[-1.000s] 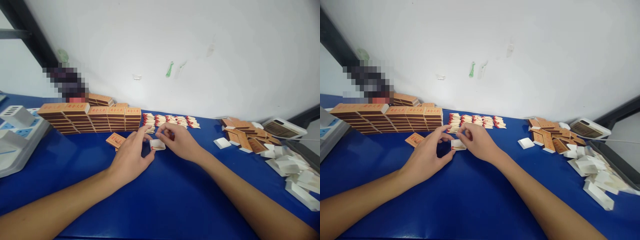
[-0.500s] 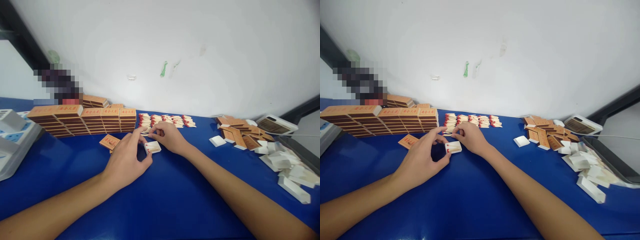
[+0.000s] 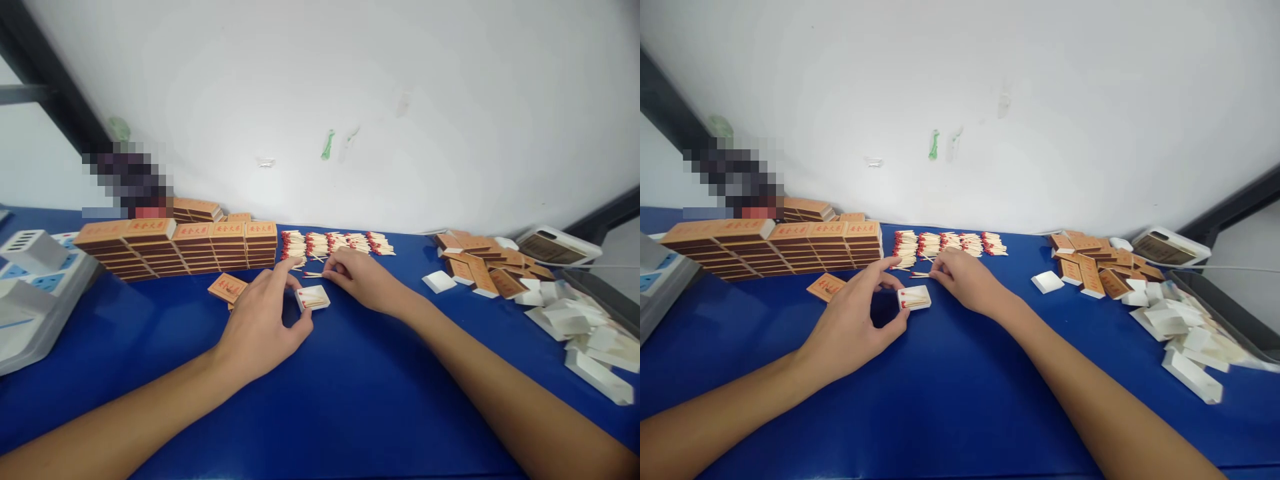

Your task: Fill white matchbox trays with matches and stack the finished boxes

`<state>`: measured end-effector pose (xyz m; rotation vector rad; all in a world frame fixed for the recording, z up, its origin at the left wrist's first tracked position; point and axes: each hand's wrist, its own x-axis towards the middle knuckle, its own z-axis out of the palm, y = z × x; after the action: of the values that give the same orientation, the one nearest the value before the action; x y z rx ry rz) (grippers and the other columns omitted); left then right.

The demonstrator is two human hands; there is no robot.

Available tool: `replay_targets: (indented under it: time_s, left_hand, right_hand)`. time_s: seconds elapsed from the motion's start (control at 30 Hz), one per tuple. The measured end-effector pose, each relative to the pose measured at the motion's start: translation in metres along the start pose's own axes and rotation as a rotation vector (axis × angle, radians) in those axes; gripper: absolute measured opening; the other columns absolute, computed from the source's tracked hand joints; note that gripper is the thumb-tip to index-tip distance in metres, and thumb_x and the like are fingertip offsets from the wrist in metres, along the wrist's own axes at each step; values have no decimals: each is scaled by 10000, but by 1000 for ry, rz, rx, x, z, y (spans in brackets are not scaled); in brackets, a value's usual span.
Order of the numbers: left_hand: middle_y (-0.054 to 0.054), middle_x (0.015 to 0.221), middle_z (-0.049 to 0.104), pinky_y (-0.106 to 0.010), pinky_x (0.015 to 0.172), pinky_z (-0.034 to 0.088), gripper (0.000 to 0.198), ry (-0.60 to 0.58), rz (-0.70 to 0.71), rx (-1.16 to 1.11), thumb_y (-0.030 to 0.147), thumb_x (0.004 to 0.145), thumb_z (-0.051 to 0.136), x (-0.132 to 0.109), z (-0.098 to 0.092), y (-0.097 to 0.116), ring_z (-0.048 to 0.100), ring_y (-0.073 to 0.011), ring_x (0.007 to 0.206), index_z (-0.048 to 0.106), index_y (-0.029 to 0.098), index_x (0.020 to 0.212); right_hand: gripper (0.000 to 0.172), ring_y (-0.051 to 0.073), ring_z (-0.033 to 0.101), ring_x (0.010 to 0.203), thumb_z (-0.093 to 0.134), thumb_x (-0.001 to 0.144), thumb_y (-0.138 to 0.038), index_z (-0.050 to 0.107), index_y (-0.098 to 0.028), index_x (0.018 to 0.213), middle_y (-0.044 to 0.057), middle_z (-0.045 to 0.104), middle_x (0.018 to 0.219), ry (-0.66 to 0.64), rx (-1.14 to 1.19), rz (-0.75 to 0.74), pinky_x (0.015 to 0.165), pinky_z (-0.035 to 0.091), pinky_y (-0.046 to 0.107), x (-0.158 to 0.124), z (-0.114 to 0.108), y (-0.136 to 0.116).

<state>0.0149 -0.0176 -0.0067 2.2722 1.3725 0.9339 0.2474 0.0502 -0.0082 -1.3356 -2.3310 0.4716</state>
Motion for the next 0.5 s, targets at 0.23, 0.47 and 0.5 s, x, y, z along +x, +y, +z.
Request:
replay_targets:
  time_s: [0.23, 0.47, 0.5]
  left_hand:
    - [-37, 1132, 719, -480, 1004, 527, 659, -50, 3, -6, 205, 889, 679, -1, 1, -3, 653, -268, 1110, 421, 270, 1492]
    - [-32, 1142, 723, -484, 1015, 522, 641, -60, -3, -2, 204, 896, 674, 2, 0, -7, 653, -269, 1127, 434, 270, 1486]
    - [-31, 1146, 726, -481, 1015, 522, 656, -64, -4, -2, 205, 893, 678, 1, 0, -6, 654, -270, 1134, 425, 272, 1495]
  right_hand:
    - [171, 175, 504, 722, 573, 1026, -307, 638, -204, 906, 23, 588, 830, -25, -9, 69, 662, 360, 310, -17, -18, 21]
    - [157, 167, 489, 707, 619, 1011, -350, 649, -211, 944, 1, 561, 797, -29, 43, 60, 648, 360, 302, -15, -18, 16]
    - [157, 166, 492, 711, 646, 999, -360, 663, -213, 947, 0, 559, 799, -48, 57, 36, 650, 364, 300, -16, -18, 14]
